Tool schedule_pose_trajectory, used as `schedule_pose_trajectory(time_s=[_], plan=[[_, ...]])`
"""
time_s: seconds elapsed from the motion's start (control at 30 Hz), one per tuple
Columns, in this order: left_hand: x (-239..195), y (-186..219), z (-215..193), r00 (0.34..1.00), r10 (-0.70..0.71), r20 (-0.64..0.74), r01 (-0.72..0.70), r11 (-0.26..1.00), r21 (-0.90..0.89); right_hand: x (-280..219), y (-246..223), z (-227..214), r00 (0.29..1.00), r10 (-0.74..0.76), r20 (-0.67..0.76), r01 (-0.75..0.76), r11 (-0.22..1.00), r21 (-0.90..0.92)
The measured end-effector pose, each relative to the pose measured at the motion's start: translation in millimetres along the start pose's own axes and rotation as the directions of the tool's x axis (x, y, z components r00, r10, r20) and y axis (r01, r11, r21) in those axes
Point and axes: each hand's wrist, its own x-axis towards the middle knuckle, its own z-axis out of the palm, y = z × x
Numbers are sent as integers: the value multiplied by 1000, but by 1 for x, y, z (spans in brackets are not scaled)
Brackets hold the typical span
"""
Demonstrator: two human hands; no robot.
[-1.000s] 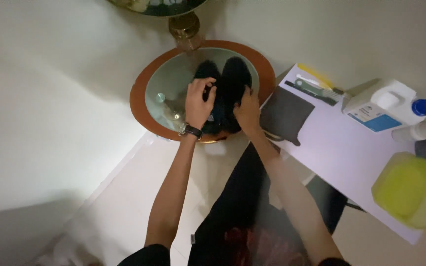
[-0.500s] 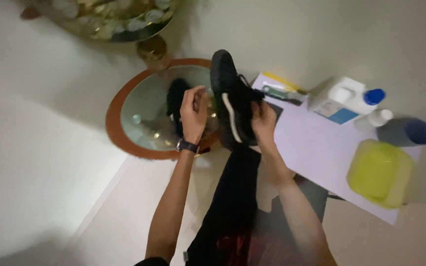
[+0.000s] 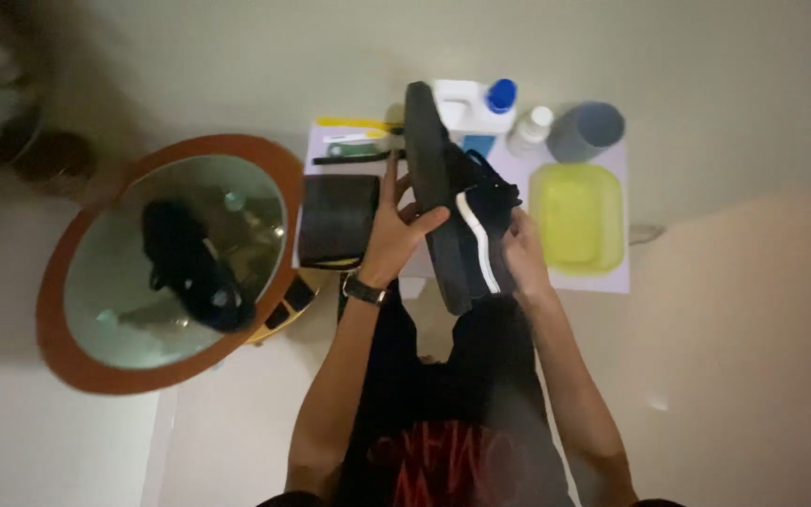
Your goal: The person pours water into a yellow tray, adds liquid from a white bottle, and uses a toothbrush to scrub the white sole of a black sneaker. The person repeatedly dips the toothbrush into the tray and scrubs the shoe's sole and side.
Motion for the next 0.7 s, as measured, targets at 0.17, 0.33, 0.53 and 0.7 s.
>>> schedule_pose_trajectory(time_s=[0.17, 0.33, 0.53, 0.7], plan=[[1, -9, 18, 991, 129, 29, -131, 985, 109, -38, -53, -26, 986, 66, -154, -66, 998, 7], [1, -27, 12, 974, 189, 121, -195, 980, 37, -25, 2, -36, 819, 565, 103, -568, 772, 286], [-10, -38, 8, 991, 94, 92, -94, 996, -2, -16, 32, -7, 948, 195, 250, -312, 435, 845], [-24, -57, -5, 998, -13, 62, 18, 997, -80, 5, 81, -3, 815, 539, 213, -513, 498, 699]])
